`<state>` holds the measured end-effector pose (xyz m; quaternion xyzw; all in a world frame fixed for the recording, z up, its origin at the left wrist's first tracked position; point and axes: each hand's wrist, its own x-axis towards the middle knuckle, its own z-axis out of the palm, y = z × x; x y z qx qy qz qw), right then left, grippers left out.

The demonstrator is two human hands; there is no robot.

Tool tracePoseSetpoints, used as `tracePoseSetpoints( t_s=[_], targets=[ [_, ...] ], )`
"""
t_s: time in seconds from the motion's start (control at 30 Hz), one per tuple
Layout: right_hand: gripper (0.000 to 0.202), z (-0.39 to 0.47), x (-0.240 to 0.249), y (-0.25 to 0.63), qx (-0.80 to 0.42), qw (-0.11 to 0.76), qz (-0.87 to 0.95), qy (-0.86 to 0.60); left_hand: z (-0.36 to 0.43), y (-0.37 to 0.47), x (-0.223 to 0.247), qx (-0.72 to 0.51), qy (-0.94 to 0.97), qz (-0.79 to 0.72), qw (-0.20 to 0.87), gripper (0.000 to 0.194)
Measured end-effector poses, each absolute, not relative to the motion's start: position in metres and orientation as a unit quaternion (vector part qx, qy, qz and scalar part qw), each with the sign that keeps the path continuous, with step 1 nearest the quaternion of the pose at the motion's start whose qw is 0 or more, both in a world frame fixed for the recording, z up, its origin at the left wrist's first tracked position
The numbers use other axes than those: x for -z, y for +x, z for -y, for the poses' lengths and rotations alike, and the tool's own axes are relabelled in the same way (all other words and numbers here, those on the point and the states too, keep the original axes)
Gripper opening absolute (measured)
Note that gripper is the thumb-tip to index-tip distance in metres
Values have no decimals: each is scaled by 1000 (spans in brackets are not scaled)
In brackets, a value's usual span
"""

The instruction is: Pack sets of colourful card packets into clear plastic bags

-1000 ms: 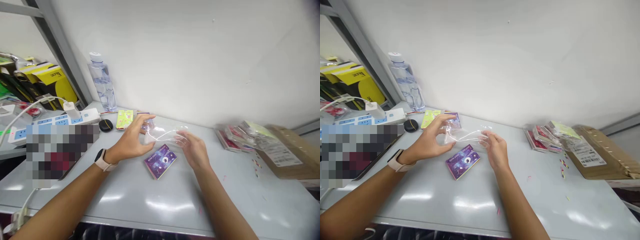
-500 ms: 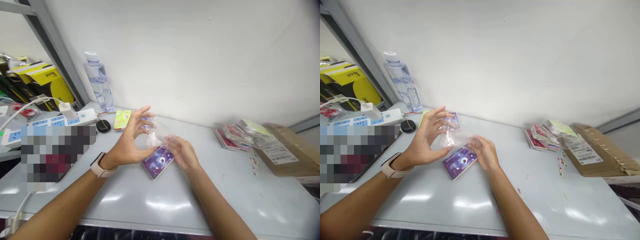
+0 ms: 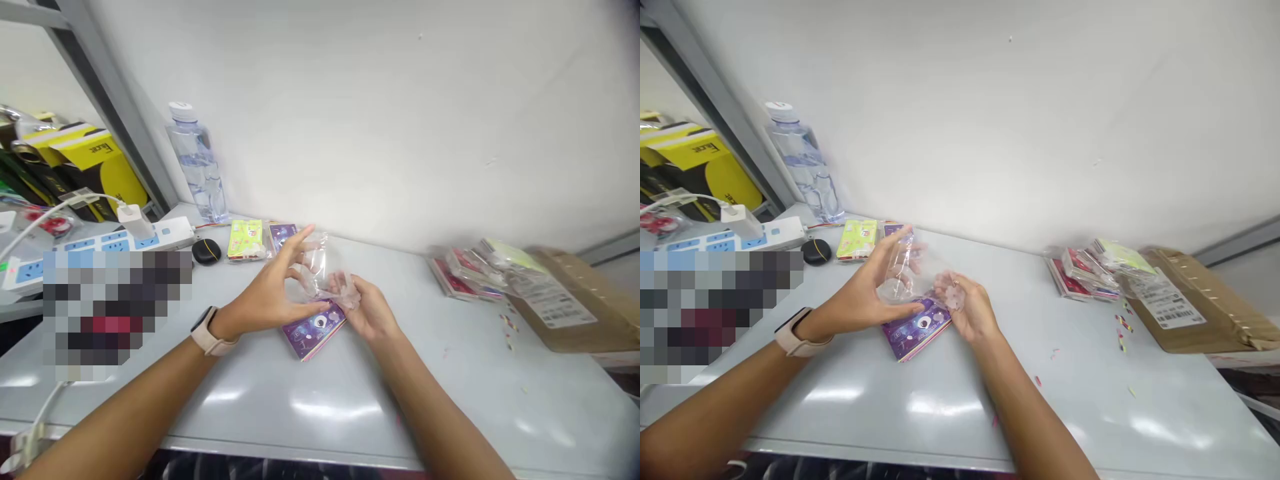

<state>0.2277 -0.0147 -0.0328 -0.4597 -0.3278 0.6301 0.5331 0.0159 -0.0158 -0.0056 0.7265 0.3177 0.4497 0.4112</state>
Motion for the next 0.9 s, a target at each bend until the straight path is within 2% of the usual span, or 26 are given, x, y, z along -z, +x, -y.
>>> tracePoseSetpoints(
  t_s=[0.07, 0.2, 0.27, 0.73, 0.9],
  targets=[
    [24, 15, 33, 228, -659, 518, 292, -460, 15, 17, 9, -441, 733, -324, 405, 106],
    [19, 15, 33, 228, -672, 512, 268, -463, 15, 20, 11, -432, 736, -316, 414, 70],
    [18, 14, 34, 229, -675, 515, 262, -459, 15, 21, 9, -434, 731, -314, 422, 63],
    [14, 11, 33, 230, -691, 511, 242, -451, 12, 18, 4, -523, 684, -300, 411, 59],
    [23, 12, 23, 233, -703, 521, 207, -438, 10, 16, 3, -553, 668, -300, 396, 62]
  ],
)
